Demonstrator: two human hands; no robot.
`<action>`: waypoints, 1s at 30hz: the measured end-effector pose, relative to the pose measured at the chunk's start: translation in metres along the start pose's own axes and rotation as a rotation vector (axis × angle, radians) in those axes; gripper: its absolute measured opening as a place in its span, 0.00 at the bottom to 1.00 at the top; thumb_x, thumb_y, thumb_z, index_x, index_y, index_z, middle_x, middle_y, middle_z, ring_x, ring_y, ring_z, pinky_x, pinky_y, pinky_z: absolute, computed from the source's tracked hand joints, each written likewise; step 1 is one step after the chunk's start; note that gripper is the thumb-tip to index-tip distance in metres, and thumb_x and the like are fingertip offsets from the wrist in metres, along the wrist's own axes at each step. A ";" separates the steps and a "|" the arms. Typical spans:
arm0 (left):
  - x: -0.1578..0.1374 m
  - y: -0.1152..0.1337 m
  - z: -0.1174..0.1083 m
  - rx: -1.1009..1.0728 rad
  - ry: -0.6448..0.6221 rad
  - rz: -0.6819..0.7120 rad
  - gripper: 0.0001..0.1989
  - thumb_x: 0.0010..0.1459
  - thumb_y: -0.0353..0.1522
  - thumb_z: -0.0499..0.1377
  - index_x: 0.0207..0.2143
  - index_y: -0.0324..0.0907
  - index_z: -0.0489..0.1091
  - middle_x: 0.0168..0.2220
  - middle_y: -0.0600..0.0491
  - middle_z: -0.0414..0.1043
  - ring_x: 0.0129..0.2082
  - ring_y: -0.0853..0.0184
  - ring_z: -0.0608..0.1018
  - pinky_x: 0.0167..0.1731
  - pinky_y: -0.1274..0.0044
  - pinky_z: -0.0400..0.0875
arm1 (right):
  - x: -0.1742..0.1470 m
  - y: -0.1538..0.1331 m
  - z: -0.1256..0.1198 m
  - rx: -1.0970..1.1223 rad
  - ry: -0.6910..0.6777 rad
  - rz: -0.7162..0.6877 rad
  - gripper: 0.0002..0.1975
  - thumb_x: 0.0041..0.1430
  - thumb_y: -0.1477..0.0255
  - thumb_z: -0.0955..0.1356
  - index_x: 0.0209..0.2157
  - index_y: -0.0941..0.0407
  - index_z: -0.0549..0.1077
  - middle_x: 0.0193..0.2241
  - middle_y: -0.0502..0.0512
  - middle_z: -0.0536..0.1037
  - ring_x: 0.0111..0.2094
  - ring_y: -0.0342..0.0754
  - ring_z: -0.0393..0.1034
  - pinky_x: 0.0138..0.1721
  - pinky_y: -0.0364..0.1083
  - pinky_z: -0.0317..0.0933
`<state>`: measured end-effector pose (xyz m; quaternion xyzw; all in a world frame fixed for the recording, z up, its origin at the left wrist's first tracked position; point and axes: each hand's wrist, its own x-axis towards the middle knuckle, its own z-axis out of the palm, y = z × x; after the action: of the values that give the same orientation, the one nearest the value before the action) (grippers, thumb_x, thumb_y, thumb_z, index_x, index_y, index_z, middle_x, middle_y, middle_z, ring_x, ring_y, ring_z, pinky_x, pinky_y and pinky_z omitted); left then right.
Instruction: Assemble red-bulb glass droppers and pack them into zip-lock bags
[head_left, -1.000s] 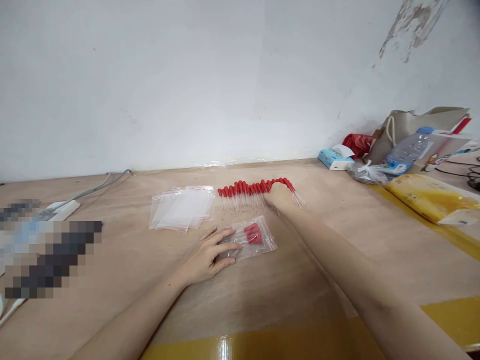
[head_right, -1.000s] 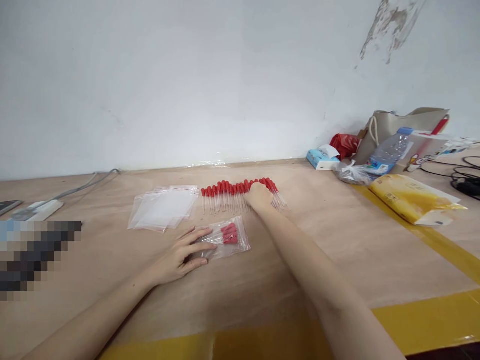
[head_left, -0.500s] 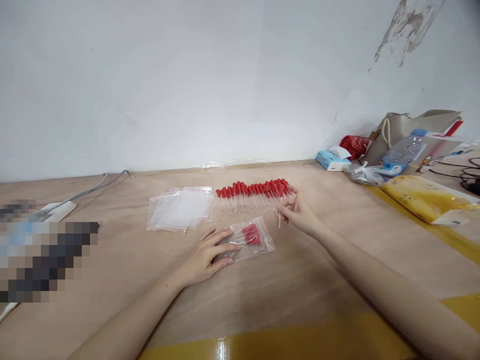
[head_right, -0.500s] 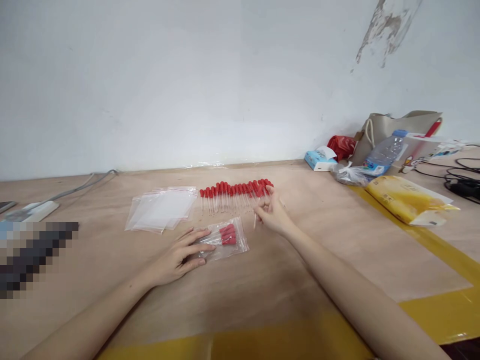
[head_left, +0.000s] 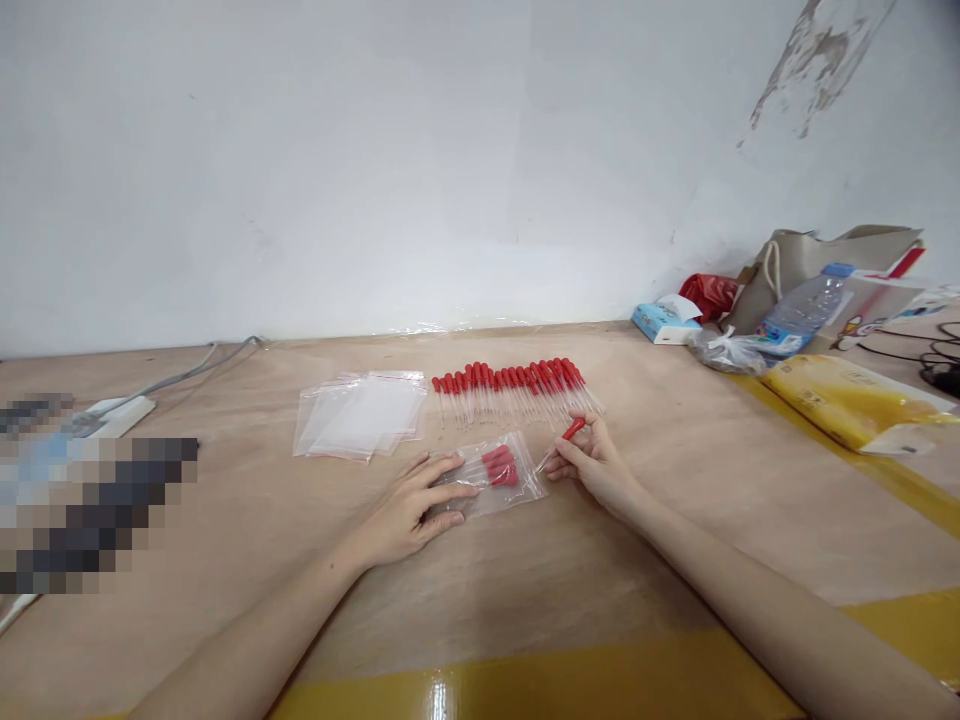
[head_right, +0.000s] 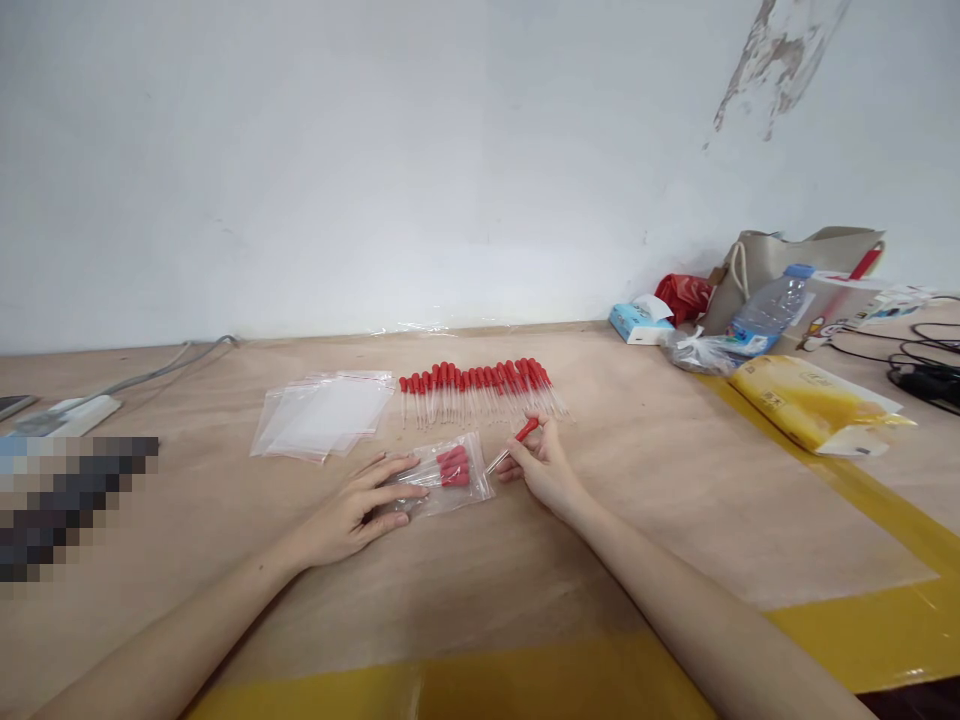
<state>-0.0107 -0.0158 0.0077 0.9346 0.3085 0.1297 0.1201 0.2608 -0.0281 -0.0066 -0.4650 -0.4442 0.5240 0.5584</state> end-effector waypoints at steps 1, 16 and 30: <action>0.000 0.000 0.000 0.000 0.003 -0.002 0.16 0.59 0.38 0.50 0.50 0.52 0.64 0.58 0.52 0.54 0.57 0.62 0.57 0.56 0.62 0.48 | -0.001 0.000 0.001 0.007 -0.009 0.012 0.30 0.44 0.60 0.69 0.43 0.51 0.48 0.22 0.42 0.67 0.22 0.43 0.70 0.27 0.47 0.67; -0.001 0.001 0.001 0.015 0.023 -0.019 0.17 0.59 0.39 0.50 0.51 0.51 0.62 0.58 0.52 0.54 0.57 0.61 0.57 0.55 0.64 0.54 | -0.002 0.005 -0.007 -0.069 -0.080 0.019 0.21 0.41 0.60 0.71 0.32 0.55 0.61 0.24 0.47 0.70 0.25 0.43 0.69 0.29 0.45 0.65; 0.001 0.003 -0.001 0.024 0.029 -0.024 0.21 0.59 0.39 0.50 0.55 0.48 0.57 0.57 0.50 0.55 0.57 0.62 0.58 0.56 0.65 0.52 | 0.003 0.004 -0.003 -0.400 -0.256 -0.028 0.12 0.44 0.65 0.69 0.29 0.58 0.72 0.24 0.50 0.73 0.25 0.42 0.66 0.29 0.42 0.61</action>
<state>-0.0093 -0.0174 0.0099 0.9303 0.3229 0.1381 0.1059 0.2634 -0.0252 -0.0108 -0.4898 -0.6127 0.4725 0.4018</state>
